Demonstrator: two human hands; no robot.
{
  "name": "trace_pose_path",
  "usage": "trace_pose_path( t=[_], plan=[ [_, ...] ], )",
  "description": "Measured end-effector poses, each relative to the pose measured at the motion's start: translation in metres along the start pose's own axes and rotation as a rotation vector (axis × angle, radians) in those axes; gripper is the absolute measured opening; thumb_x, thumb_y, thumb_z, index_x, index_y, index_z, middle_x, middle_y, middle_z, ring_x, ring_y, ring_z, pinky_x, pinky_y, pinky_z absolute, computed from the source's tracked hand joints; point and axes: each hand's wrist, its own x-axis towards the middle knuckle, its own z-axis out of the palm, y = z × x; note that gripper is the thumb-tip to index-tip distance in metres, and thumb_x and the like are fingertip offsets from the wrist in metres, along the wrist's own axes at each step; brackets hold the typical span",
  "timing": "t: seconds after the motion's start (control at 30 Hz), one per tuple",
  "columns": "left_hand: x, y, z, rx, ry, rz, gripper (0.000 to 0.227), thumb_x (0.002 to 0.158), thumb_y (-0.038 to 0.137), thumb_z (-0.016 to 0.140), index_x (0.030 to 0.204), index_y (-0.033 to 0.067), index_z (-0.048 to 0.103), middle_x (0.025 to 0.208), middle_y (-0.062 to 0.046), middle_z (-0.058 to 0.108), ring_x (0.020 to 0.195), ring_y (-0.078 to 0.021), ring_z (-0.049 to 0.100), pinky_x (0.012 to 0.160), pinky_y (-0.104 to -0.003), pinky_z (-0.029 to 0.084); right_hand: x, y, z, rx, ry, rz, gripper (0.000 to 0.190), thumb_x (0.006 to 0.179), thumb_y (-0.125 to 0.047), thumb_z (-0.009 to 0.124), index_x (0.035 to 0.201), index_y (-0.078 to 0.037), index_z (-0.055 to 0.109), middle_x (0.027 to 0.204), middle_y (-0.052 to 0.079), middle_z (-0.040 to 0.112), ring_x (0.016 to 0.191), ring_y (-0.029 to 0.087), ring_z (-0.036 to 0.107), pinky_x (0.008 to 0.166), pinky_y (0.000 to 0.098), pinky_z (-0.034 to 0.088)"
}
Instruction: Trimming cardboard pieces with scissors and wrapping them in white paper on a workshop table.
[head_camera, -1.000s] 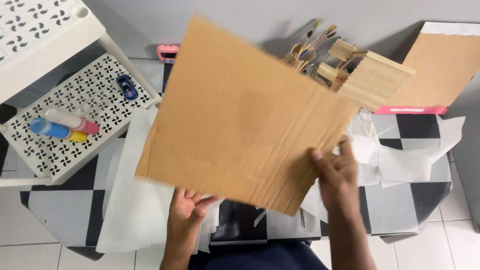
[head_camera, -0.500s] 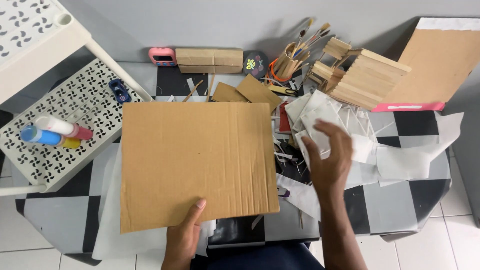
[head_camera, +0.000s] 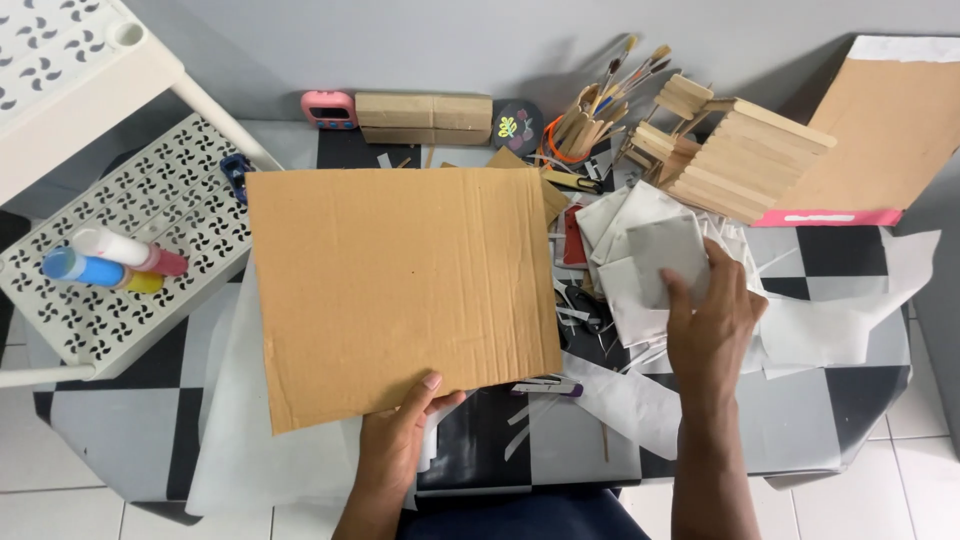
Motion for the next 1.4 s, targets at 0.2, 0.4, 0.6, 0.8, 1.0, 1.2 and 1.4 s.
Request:
trace_pose_path(
  t=[0.2, 0.4, 0.6, 0.8, 1.0, 1.2, 1.4],
  plan=[
    [0.005, -0.011, 0.01, -0.054, -0.045, -0.041, 0.05, 0.085, 0.003, 0.076, 0.045, 0.01, 0.048, 0.058, 0.004, 0.038, 0.068, -0.0124, 0.052, 0.078, -0.051, 0.071, 0.0, -0.04, -0.036, 0.619, -0.178, 0.487, 0.059, 0.102, -0.05, 0.047, 0.133, -0.001, 0.057, 0.117, 0.01, 0.061, 0.108, 0.022, 0.055, 0.081, 0.0368, 0.046],
    [0.008, -0.024, 0.028, -0.046, -0.231, 0.001, 0.026, 0.088, 0.006, 0.075, 0.066, 0.009, 0.061, 0.07, 0.001, 0.047, 0.073, -0.0139, 0.053, 0.079, -0.047, 0.068, -0.032, -0.071, -0.008, 1.014, -0.62, 0.675, 0.028, 0.1, -0.033, 0.059, 0.105, -0.006, 0.058, 0.089, 0.004, 0.052, 0.079, 0.016, 0.052, 0.061, 0.0326, 0.052],
    [0.012, 0.008, -0.014, -0.307, -0.411, 0.19, 0.031, 0.099, 0.004, 0.061, 0.128, 0.011, 0.067, 0.133, -0.016, 0.068, 0.128, -0.0368, 0.062, 0.105, -0.06, 0.05, -0.019, -0.047, -0.013, 0.95, -0.463, 0.65, 0.024, 0.097, -0.027, 0.065, 0.1, -0.004, 0.061, 0.079, 0.006, 0.054, 0.063, 0.019, 0.055, 0.046, 0.0318, 0.052],
    [-0.009, 0.07, -0.007, 0.444, -0.304, 0.133, 0.019, 0.101, 0.027, 0.061, 0.099, 0.0081, 0.06, 0.076, 0.005, 0.036, 0.069, -0.0099, 0.035, 0.07, -0.024, 0.033, 0.0, -0.034, -0.026, 0.843, -0.518, 0.412, 0.022, 0.098, -0.026, 0.067, 0.091, -0.006, 0.059, 0.087, -0.001, 0.047, 0.075, 0.012, 0.042, 0.063, 0.0249, 0.033],
    [0.005, 0.035, 0.005, 0.224, -0.264, 0.169, 0.017, 0.103, 0.026, 0.057, 0.101, 0.0089, 0.057, 0.081, 0.004, 0.041, 0.075, -0.01, 0.04, 0.074, -0.026, 0.038, -0.01, -0.075, -0.035, 0.868, -0.275, 0.187, 0.03, 0.1, -0.027, 0.06, 0.099, -0.001, 0.074, 0.118, 0.009, 0.055, 0.115, 0.021, 0.054, 0.081, 0.0305, 0.052],
    [0.007, 0.013, 0.035, 0.121, -0.284, 0.34, 0.033, 0.109, 0.033, 0.04, 0.114, 0.005, 0.057, 0.106, -0.005, 0.062, 0.099, -0.0143, 0.057, 0.089, -0.029, 0.047, -0.03, -0.145, -0.021, 0.874, -0.503, 0.199, 0.016, 0.088, -0.017, 0.077, 0.1, -0.007, 0.076, 0.074, 0.0, 0.065, 0.065, 0.01, 0.059, 0.062, 0.0244, 0.051],
    [-0.001, 0.033, 0.047, 0.227, -0.274, 0.299, 0.045, 0.102, 0.039, 0.048, 0.131, 0.0058, 0.053, 0.12, -0.008, 0.066, 0.111, -0.0193, 0.064, 0.097, -0.034, 0.054, -0.033, -0.157, -0.013, 0.692, -0.359, -0.106, 0.055, 0.091, -0.014, 0.079, 0.142, -0.011, 0.059, 0.087, 0.0, 0.065, 0.068, 0.009, 0.059, 0.069, 0.022, 0.058]
  ],
)
